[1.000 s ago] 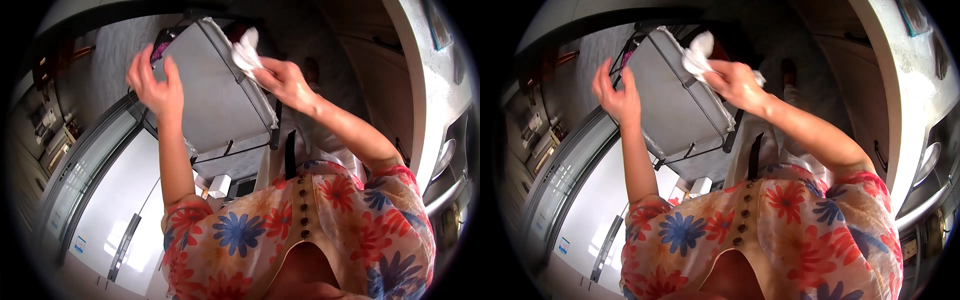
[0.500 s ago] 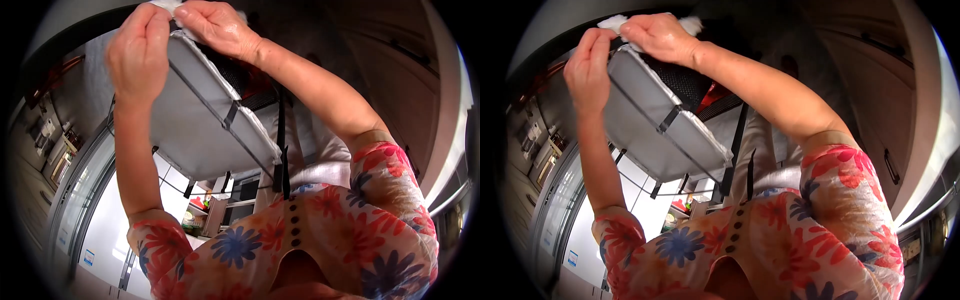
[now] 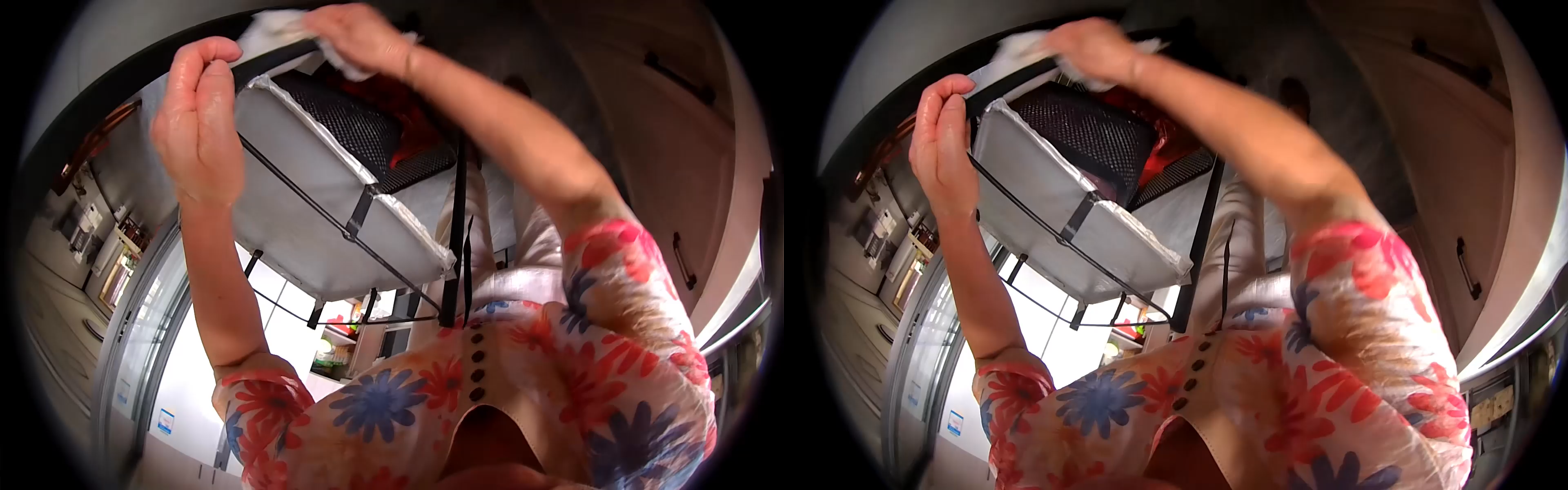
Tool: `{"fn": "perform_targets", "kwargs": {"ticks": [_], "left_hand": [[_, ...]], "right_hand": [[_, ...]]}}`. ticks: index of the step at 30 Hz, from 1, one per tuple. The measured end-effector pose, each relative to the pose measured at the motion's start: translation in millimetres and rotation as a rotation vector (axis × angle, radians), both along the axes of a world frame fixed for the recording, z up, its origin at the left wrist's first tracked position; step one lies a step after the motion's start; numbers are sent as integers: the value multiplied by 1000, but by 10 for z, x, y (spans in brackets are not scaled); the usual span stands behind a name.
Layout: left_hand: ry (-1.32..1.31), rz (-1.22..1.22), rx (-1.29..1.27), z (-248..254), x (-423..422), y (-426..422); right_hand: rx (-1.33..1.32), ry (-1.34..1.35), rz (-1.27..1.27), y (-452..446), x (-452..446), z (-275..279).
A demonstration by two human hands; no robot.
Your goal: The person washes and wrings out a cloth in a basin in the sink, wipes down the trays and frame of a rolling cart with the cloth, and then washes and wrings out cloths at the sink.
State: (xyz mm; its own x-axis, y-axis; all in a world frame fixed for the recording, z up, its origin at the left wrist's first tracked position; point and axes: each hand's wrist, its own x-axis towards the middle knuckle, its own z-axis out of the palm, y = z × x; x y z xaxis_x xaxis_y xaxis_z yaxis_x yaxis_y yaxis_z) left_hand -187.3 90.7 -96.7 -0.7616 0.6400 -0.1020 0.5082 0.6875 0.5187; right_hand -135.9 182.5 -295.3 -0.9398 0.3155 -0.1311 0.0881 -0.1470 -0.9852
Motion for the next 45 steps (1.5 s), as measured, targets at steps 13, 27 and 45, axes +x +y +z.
{"fn": "perform_targets", "kwargs": {"ticks": [13,27,45], "left_hand": [[13,-52,179,-94,-5,76],[85,-115,135,-86,-33,33],[-129,-7,287,159,-383,-282]], "right_hand": [[260,-49,61,-241,1092,-724],[-892,-471,117,-434,1530,-1183],[-1001,-385,-283,617,2973,-276]]}}
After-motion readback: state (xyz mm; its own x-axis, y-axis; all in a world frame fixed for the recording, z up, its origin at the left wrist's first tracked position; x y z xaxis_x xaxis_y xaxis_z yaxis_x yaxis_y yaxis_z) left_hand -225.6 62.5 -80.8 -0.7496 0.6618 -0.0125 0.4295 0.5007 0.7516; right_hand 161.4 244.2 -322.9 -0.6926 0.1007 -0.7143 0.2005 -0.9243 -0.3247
